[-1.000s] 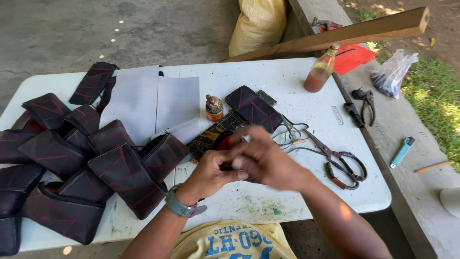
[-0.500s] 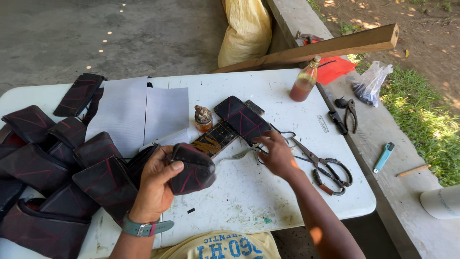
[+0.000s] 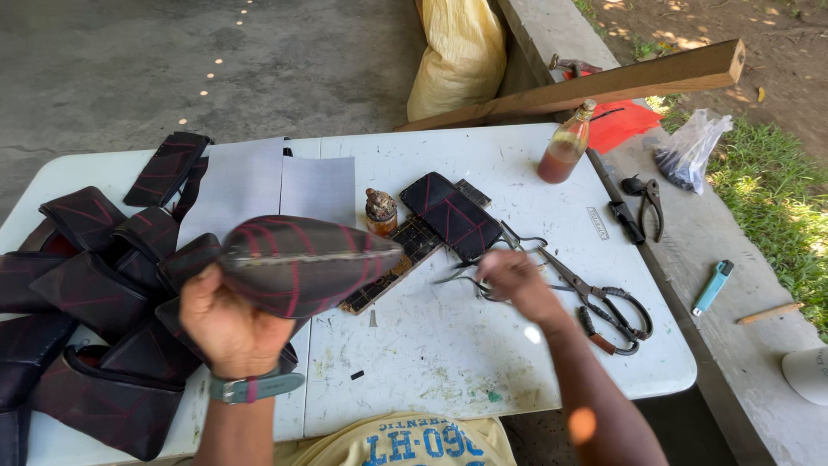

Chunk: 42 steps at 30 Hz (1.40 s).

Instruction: The person hand-sews a black leather pouch with red stitching using a needle and thread. They repeatedly insert the needle, pull the thread through, and tighten the stitches along the pouch edge. The person also uses scissors to trim excess thread and inspects the pouch between stitches.

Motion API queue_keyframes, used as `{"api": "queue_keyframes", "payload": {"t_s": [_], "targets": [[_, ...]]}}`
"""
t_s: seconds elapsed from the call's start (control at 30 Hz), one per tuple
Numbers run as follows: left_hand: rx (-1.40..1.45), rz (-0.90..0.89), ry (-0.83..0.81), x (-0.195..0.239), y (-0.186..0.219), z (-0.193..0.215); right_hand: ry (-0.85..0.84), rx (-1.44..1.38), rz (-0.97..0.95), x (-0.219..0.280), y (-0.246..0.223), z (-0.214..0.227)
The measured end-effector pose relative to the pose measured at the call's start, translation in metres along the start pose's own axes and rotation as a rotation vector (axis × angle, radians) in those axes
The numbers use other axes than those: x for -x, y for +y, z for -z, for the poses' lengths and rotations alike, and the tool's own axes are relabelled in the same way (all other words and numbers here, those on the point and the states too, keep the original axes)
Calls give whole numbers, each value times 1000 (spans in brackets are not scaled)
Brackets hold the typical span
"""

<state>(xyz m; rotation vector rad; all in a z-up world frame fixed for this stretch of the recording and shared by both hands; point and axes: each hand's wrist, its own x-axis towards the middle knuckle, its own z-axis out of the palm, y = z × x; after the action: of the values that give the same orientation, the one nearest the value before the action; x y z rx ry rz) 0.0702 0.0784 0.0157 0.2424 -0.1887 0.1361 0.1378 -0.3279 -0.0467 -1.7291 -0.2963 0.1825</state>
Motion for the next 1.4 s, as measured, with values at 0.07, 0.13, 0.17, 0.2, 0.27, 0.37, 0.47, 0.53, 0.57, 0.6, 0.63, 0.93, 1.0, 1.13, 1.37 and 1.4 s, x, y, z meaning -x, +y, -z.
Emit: {"api": "queue_keyframes", "payload": {"t_s": [0.07, 0.13, 0.17, 0.2, 0.27, 0.37, 0.47, 0.53, 0.57, 0.6, 0.63, 0.93, 1.0, 1.13, 1.37, 1.4], "targets": [[-63, -33, -51, 3, 19, -1, 282, 152, 55, 10, -11, 44], [-135, -40, -53, 7, 24, -2, 453, 108, 127, 26, -38, 80], [-175, -32, -30, 10, 23, -4, 442, 151, 169, 35, -53, 86], [-214, -24, -8, 12, 18, -5, 433, 195, 213, 44, -71, 89], [-408, 157, -50, 11, 1, -10, 293, 430, 324, 52, -105, 78], [-915, 414, -170, 13, -43, -28, -42, 598, 550, 50, -150, 34], [-1206, 547, -420, 10, -88, -62, -279, 648, 536, 45, -185, -4], [-1399, 628, -584, 8, -103, -80, -386, 657, 500, 40, -196, -16], [-1382, 625, -668, 6, -104, -84, -386, 653, 490, 38, -198, -15], [-1365, 620, -752, 3, -103, -85, -387, 648, 481, 36, -198, -14], [-1346, 615, -835, 0, -100, -84, -388, 643, 471, 33, -194, -11], [-1281, 467, -438, -6, -2, -55, -222, 563, 9, 45, -107, 76], [-1278, 419, -419, -6, 1, -51, -260, 404, -209, 61, -76, 96], [-977, 390, -226, -5, -29, -41, -102, -598, 379, 103, -19, 121], [-777, 199, -299, 1, -134, 3, 36, -1178, 521, 98, -30, 65], [-815, 226, -266, 6, -137, 8, 25, -1125, 413, 92, -30, 42]]}}
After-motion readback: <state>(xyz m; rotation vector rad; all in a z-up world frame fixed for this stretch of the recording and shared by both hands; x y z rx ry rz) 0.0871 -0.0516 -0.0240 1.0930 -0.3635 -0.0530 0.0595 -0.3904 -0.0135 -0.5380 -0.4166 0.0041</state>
